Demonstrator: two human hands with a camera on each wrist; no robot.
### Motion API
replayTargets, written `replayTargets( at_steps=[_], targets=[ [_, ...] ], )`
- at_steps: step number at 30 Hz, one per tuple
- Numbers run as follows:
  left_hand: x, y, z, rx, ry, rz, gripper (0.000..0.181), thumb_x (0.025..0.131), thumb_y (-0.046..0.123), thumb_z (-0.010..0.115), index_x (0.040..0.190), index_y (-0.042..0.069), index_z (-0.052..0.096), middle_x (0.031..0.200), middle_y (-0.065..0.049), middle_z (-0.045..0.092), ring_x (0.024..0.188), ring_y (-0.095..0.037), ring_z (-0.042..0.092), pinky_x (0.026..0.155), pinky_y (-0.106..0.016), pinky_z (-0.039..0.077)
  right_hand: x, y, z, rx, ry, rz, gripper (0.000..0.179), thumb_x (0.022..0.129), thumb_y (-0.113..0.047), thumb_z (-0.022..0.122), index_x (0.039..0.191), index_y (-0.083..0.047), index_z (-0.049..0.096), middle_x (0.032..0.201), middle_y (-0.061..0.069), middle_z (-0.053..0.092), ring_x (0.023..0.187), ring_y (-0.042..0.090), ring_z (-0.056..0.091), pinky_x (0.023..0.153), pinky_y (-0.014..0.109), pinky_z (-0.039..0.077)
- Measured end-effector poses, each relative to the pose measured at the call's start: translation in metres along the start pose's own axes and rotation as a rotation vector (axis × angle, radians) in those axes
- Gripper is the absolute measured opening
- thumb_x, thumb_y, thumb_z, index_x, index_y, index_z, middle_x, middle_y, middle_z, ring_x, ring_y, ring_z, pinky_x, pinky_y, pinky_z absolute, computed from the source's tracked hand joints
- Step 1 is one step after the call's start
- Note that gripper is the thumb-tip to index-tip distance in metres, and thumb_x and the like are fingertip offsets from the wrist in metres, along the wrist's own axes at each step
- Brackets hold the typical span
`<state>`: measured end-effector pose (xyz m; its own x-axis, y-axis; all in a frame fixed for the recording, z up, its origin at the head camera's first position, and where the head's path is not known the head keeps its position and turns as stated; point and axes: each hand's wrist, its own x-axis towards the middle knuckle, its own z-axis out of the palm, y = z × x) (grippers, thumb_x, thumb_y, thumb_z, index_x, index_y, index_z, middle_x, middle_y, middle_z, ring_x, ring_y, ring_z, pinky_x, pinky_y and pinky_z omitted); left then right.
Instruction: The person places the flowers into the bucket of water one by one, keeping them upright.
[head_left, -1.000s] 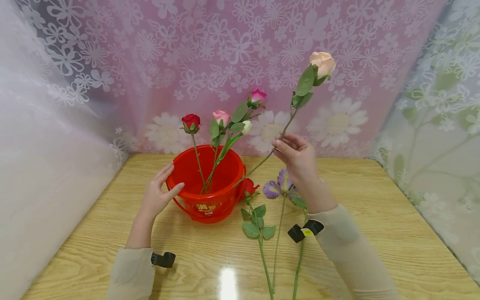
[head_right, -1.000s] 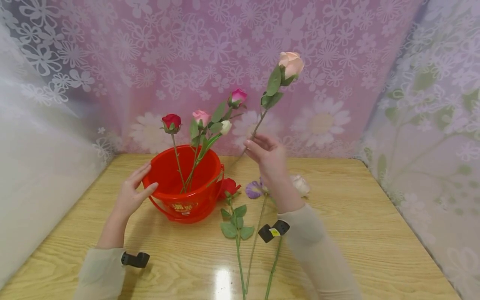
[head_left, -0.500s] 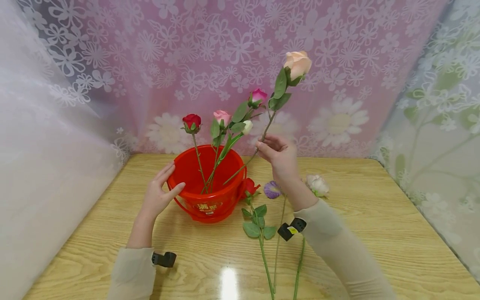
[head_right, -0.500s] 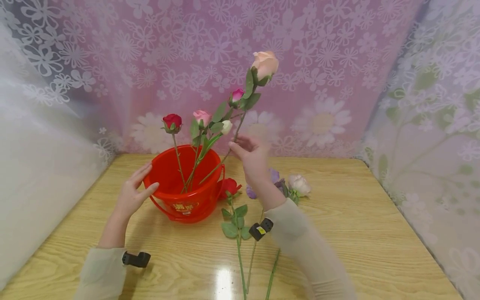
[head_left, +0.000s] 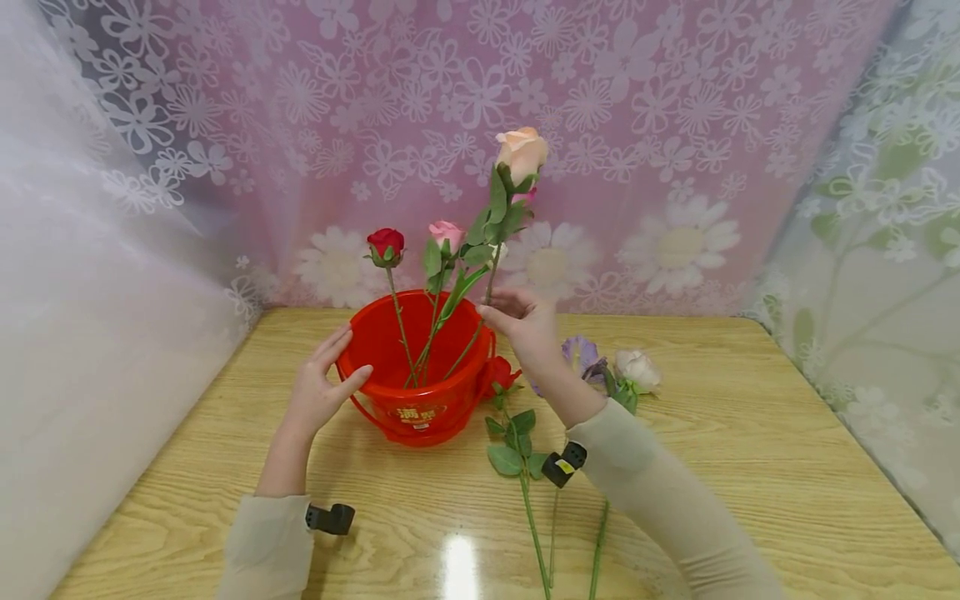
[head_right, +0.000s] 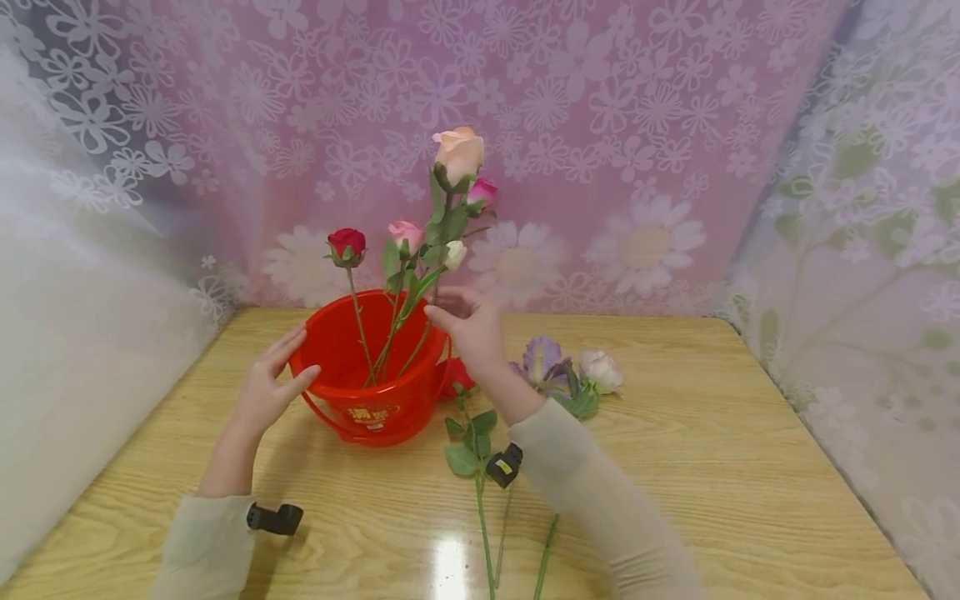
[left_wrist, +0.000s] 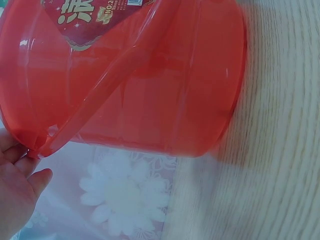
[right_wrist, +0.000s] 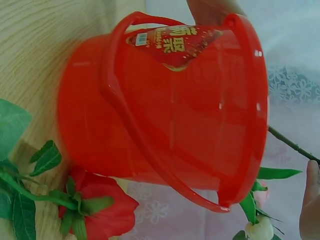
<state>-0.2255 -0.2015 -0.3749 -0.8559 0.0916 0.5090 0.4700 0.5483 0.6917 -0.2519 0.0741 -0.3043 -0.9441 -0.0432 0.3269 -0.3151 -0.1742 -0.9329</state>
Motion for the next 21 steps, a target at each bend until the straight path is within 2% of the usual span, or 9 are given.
replayTargets(
  at_steps=[6,13,21],
  targets=[
    [0.001,0.000,0.001,0.000,0.005,0.012,0.062,0.080,0.023,0.066,0.128,-0.006,0.042,0.136,-0.013,0.037,0.124,-0.029,0.032,0.095,-0.049,0.031,0.001,0.008,0.005,-0.045,-0.029,0.026,0.026,0.077,0.002,0.065,0.101,0.007,0.061,0.085,0.008,0.063,0.078,0.020,0.062,0.073,0.032,0.051],
    [0.001,0.000,0.002,-0.005,0.013,0.024,0.061,0.079,0.021,0.067,0.128,-0.007,0.043,0.135,-0.013,0.038,0.124,-0.028,0.032,0.096,-0.047,0.032,0.000,0.013,0.009,-0.084,-0.069,0.079,0.026,0.077,0.004,0.064,0.102,0.007,0.061,0.099,0.025,0.060,0.079,0.015,0.061,0.073,0.030,0.050],
    [0.000,-0.001,0.000,-0.011,0.011,0.009,0.061,0.079,0.022,0.066,0.128,-0.006,0.042,0.136,-0.013,0.037,0.125,-0.028,0.031,0.096,-0.048,0.031,0.001,0.020,0.013,-0.191,-0.118,0.102,0.022,0.077,0.001,0.065,0.099,0.004,0.063,0.099,0.021,0.061,0.084,0.020,0.061,0.074,0.030,0.050]
  ],
)
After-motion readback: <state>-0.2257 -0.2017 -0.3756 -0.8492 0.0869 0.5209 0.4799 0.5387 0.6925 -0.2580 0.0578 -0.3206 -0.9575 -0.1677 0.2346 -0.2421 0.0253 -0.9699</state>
